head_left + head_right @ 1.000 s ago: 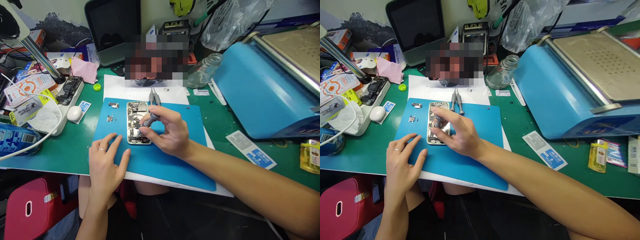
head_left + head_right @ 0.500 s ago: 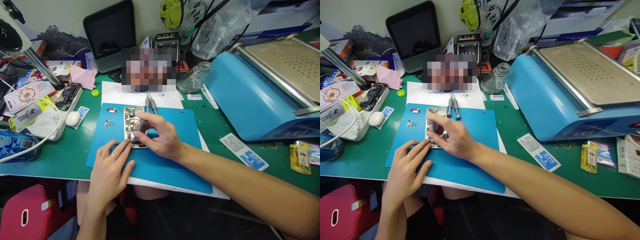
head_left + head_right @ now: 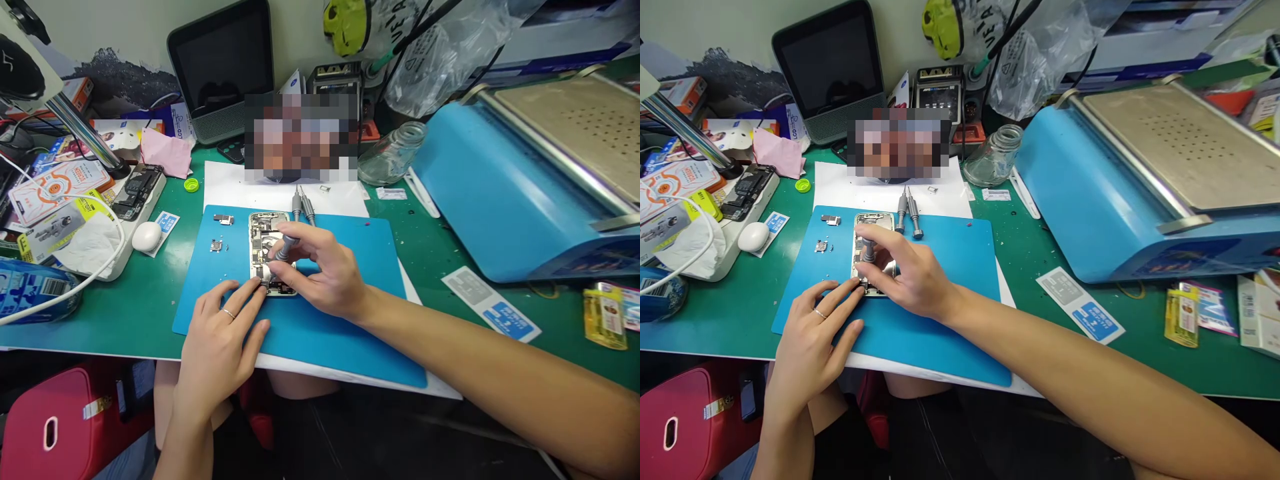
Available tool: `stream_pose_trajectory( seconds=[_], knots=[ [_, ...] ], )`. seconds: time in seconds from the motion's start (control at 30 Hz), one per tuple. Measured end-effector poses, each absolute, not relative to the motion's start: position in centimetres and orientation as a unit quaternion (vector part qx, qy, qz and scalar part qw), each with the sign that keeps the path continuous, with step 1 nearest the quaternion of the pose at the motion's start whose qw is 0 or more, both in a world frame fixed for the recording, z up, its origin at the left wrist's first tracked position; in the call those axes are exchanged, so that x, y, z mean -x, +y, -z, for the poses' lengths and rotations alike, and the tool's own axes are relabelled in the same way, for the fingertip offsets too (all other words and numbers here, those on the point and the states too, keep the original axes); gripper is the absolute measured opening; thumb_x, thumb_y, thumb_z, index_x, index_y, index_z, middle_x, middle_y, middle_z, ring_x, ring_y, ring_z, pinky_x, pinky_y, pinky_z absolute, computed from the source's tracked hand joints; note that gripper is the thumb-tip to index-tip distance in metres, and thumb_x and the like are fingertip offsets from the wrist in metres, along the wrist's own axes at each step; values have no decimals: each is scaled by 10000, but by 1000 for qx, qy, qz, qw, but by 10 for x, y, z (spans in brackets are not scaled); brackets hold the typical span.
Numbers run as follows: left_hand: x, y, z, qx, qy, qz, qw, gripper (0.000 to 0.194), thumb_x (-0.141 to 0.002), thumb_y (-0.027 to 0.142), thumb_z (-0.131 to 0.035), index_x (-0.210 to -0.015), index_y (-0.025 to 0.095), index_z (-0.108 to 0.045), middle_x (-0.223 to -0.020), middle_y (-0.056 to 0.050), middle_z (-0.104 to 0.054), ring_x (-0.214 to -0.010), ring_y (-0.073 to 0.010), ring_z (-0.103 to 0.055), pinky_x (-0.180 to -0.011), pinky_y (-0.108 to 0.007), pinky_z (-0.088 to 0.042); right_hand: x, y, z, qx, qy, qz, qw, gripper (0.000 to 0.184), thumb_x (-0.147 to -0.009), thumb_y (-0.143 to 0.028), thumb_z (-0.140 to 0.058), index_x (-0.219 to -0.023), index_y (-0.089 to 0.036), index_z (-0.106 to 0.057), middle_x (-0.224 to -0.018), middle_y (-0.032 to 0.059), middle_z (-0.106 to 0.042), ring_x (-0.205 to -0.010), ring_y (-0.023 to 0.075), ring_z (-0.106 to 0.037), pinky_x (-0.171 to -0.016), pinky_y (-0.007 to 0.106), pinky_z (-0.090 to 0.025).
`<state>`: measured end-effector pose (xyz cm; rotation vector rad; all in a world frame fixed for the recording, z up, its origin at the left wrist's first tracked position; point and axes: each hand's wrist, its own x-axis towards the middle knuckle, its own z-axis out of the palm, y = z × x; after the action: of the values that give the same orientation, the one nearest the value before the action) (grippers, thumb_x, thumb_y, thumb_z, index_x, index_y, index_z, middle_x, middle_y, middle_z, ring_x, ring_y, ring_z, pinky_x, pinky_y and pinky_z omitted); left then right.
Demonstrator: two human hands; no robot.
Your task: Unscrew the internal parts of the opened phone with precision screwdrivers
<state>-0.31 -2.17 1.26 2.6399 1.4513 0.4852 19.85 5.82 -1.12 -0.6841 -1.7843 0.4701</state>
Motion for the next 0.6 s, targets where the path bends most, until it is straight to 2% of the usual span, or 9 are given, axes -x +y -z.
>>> stream_pose_trajectory(
  seconds=[0.17,0.6],
  knots=[
    [4,-22,-13,-865,475,-154,50,413,-1013,280,-543,-1419,223,-586,-1519,-29,-557,-1300,-313,-492,-1046,-477,-431,-198,58,11,288,-755,-192,557,559,-924,-157,-683,-1426,-263,-462,-1065,49,-720,-803,139,-730,-714,269,-669],
    [5,-21,-13,-869,464,-162,56,381,-1024,253,-523,-1397,210,-591,-1529,-27,-545,-1337,-313,-465,-1065,-495,-418,-199,57,11,282,-749,-195,568,604,-917,-130,-687,-1450,-282,-450,-1147,60,-695,-843,139,-728,-724,271,-687]
  ],
)
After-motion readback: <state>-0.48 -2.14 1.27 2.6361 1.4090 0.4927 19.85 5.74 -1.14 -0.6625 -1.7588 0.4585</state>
